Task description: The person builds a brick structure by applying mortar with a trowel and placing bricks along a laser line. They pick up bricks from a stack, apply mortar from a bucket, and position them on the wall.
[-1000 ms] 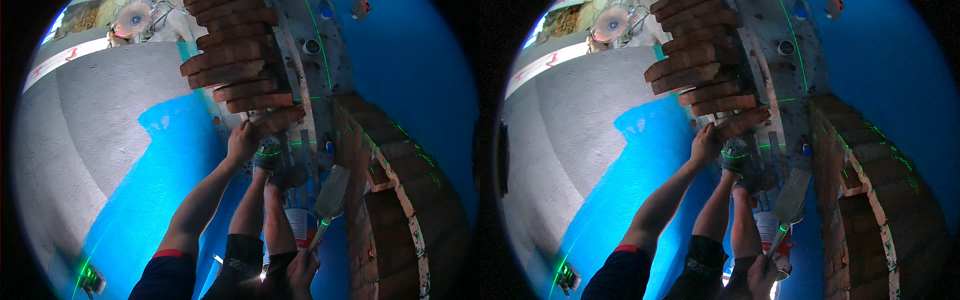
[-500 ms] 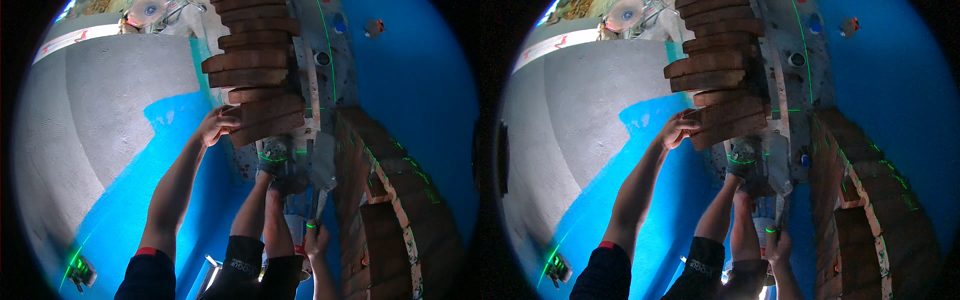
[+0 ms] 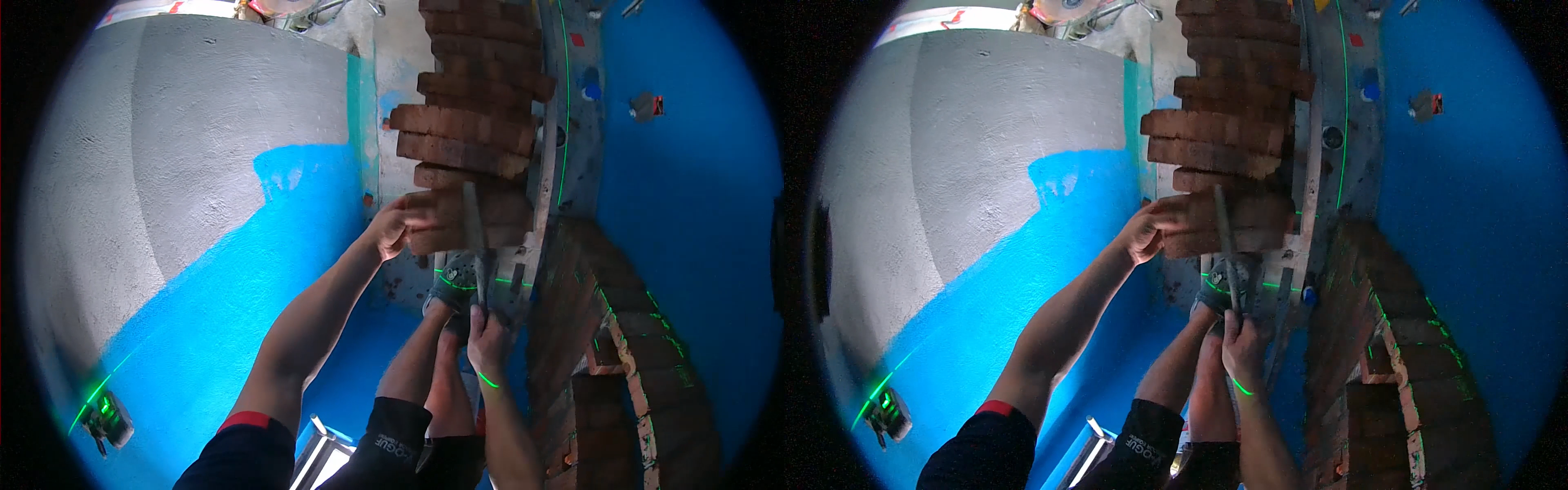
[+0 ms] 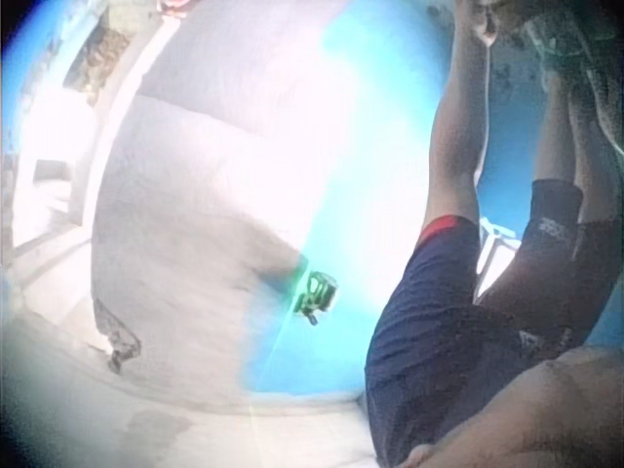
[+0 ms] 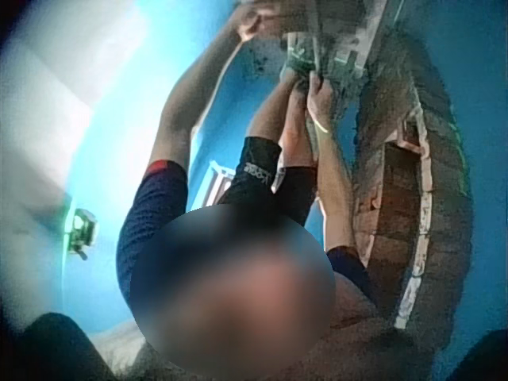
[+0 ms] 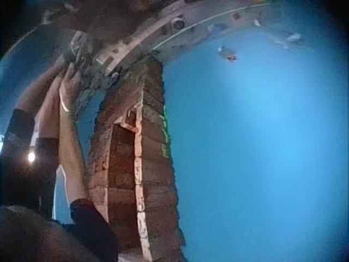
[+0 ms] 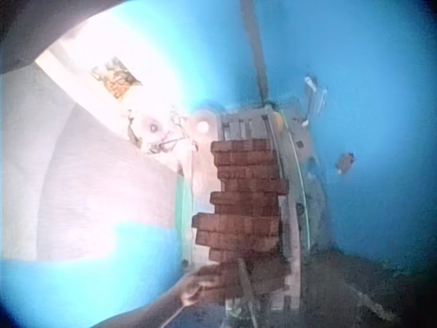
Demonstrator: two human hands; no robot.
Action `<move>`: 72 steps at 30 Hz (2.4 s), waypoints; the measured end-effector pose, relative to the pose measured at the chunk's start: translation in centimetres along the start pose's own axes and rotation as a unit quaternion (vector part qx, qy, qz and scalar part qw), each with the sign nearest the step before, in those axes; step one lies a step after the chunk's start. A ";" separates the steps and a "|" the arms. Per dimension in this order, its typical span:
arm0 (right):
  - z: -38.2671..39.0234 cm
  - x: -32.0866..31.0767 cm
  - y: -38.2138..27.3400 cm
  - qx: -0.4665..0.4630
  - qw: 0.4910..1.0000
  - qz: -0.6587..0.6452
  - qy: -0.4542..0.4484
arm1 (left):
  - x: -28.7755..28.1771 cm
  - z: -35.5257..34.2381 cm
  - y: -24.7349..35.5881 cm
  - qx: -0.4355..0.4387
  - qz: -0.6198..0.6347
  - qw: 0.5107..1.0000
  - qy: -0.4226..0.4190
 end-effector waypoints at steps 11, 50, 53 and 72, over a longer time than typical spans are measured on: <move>9.2 -6.8 5.7 0.209 0.931 -0.295 0.042 | -1.4 4.4 1.9 -0.011 0.038 0.999 -0.013; 40.8 -16.8 -9.7 0.293 0.914 -0.159 0.229 | 14.5 35.1 7.8 -0.101 -0.018 0.959 -0.266; 44.3 -19.5 -14.8 0.376 0.895 -0.174 0.164 | 19.8 43.1 10.5 -0.029 -0.024 0.950 -0.309; 56.2 -12.2 -27.8 0.363 0.312 -0.726 0.494 | 40.1 63.7 4.8 -0.297 -0.356 0.613 -0.640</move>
Point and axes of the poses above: each hand's wrist, its own z-axis away from the middle knuckle, its own x-axis out of the palm, y = z × x, the point moved 3 cm from there along -z, towards the middle knuckle, and after that the axes turned 10 degrees about -z, right-handed, at the moved point
